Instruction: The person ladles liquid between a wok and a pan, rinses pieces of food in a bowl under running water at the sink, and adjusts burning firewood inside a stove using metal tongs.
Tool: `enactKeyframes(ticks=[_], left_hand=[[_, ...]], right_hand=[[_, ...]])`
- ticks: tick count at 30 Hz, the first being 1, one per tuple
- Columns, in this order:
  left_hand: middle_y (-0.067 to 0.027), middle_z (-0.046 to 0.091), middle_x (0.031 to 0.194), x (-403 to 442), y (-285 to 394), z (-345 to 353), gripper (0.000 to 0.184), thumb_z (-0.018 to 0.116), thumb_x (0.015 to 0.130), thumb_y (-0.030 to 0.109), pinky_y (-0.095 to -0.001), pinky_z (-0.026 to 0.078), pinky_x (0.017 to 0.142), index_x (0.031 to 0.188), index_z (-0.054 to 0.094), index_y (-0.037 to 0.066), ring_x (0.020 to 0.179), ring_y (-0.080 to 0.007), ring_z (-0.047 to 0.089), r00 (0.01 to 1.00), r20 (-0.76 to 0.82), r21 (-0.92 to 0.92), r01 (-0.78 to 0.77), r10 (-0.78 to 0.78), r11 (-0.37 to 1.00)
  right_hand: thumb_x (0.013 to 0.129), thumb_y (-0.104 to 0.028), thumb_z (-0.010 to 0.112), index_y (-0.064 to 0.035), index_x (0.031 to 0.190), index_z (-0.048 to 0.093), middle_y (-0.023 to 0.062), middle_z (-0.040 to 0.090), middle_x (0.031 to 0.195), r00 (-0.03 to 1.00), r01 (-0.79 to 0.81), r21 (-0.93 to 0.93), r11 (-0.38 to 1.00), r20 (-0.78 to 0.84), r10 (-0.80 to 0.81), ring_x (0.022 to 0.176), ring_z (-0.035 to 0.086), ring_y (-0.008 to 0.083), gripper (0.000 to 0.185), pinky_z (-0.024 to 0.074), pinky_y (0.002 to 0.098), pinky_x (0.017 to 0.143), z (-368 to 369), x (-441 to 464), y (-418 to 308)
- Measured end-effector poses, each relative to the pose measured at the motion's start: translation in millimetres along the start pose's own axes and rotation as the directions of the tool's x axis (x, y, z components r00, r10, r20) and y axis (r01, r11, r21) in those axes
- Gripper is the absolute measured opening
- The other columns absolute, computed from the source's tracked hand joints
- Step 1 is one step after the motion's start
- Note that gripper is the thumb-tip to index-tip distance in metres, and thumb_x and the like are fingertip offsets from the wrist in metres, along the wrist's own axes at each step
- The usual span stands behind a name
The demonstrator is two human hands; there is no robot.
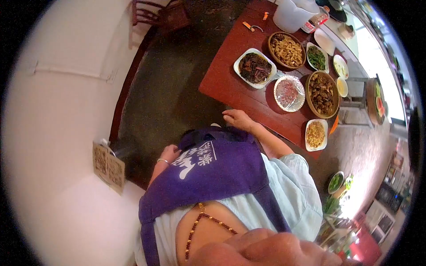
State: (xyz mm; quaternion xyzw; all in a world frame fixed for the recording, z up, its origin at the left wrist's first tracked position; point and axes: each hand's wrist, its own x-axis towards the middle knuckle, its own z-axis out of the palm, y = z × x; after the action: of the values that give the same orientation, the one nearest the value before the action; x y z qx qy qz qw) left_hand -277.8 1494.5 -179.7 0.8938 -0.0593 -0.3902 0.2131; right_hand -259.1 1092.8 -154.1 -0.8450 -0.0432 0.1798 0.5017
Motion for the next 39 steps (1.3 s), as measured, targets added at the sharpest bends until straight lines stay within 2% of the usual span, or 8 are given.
enactKeyframes(ticks=[3, 7, 12, 19, 24, 29, 32, 39], left_hand=[[-0.0213, 0.062, 0.096, 67.7, -33.6, -34.4, 0.032, 0.063, 0.076, 0.021, -0.0403, 0.047, 0.080, 0.101, 0.061, 0.001, 0.090, -0.0359, 0.059, 0.973, 0.134, 0.085, -0.198, 0.186, 0.976], [-0.0222, 0.060, 0.096, 141.6, -8.3, -113.7, 0.032, 0.057, 0.077, 0.028, -0.0420, 0.047, 0.079, 0.101, 0.061, 0.006, 0.092, -0.0377, 0.057, 0.938, 0.324, 0.309, -0.228, 0.123, 0.923], [-0.0191, 0.060, 0.092, 255.1, -19.9, -233.2, 0.022, 0.053, 0.081, 0.026, -0.0464, 0.046, 0.072, 0.087, 0.060, 0.007, 0.085, -0.0381, 0.057, 0.818, 0.458, 0.444, -0.549, 0.347, 0.708], [-0.0208, 0.059, 0.086, 342.7, -34.5, -380.4, 0.026, 0.052, 0.086, 0.025, -0.0429, 0.044, 0.070, 0.083, 0.056, 0.000, 0.082, -0.0387, 0.056, 0.683, 0.607, 0.127, -0.589, 0.407, 0.798], [-0.0215, 0.058, 0.084, 399.9, -28.4, -438.8, 0.025, 0.051, 0.087, 0.023, -0.0409, 0.044, 0.069, 0.084, 0.055, -0.002, 0.079, -0.0357, 0.057, 0.527, 0.680, -0.113, -0.611, 0.509, 0.784], [-0.0211, 0.058, 0.082, 476.0, 8.4, -451.3, 0.025, 0.050, 0.084, 0.022, -0.0412, 0.044, 0.068, 0.085, 0.055, -0.002, 0.077, -0.0346, 0.058, 0.514, 0.733, -0.008, -0.650, 0.446, 0.760], [-0.0207, 0.058, 0.082, 531.8, 31.7, -457.4, 0.024, 0.051, 0.082, 0.022, -0.0417, 0.044, 0.068, 0.084, 0.055, -0.002, 0.077, -0.0347, 0.058, 0.548, 0.695, -0.007, -0.642, 0.466, 0.767], [-0.0205, 0.058, 0.081, 639.4, 178.2, -491.7, 0.026, 0.050, 0.084, 0.024, -0.0409, 0.044, 0.067, 0.081, 0.055, -0.002, 0.076, -0.0349, 0.057, 0.636, 0.687, 0.086, -0.550, 0.350, 0.831]], right_hand=[[0.086, -0.027, 0.054, -0.0008, 0.109, 0.059, 0.0186, 0.062, 0.103, 0.998, -0.065, 0.064, 0.996, 0.018, 0.064, 0.096, 0.059, 0.0304, 0.035, 0.0459, 0.0350, 0.083, 5.1, 41.3, -14.9], [0.086, -0.027, 0.055, -0.0008, 0.108, 0.060, 0.0185, 0.061, 0.104, 0.998, -0.026, 0.073, 0.997, -0.058, 0.030, 0.095, 0.059, 0.0311, 0.034, 0.0460, 0.0356, 0.083, 19.9, 113.2, -25.5], [0.084, -0.022, 0.056, -0.0027, 0.107, 0.061, 0.0175, 0.061, 0.105, 0.960, -0.278, 0.150, 0.949, 0.074, 0.269, 0.097, 0.058, 0.0314, 0.030, 0.0453, 0.0362, 0.084, 38.9, 214.5, -57.1], [0.075, 0.000, 0.051, -0.0081, 0.109, 0.061, 0.0159, 0.059, 0.109, 0.917, -0.284, -0.059, 0.957, 0.273, 0.290, 0.101, 0.056, 0.0328, 0.036, 0.0448, 0.0372, 0.085, 48.9, 336.6, -90.7], [0.074, -0.008, 0.052, -0.0120, 0.103, 0.064, 0.0169, 0.061, 0.102, 0.906, -0.203, -0.202, 0.958, 0.332, 0.262, 0.097, 0.057, 0.0326, 0.032, 0.0440, 0.0391, 0.085, 52.1, 402.9, -46.7], [0.083, -0.024, 0.052, -0.0047, 0.091, 0.063, 0.0188, 0.062, 0.091, 0.935, -0.327, -0.187, 0.927, 0.078, 0.345, 0.087, 0.059, 0.0364, 0.024, 0.0459, 0.0442, 0.072, -19.7, 445.2, -58.8], [0.083, -0.026, 0.053, -0.0006, 0.085, 0.061, 0.0204, 0.062, 0.087, 0.924, -0.383, 0.069, 0.921, 0.039, 0.381, 0.084, 0.058, 0.0379, 0.027, 0.0441, 0.0441, 0.070, -61.5, 483.3, -12.3], [0.088, -0.023, 0.050, 0.0034, 0.091, 0.061, 0.0189, 0.063, 0.087, 0.903, -0.415, 0.236, 0.879, 0.222, 0.367, 0.078, 0.059, 0.0273, 0.028, 0.0454, 0.0359, 0.072, -276.0, 562.1, 8.5]])
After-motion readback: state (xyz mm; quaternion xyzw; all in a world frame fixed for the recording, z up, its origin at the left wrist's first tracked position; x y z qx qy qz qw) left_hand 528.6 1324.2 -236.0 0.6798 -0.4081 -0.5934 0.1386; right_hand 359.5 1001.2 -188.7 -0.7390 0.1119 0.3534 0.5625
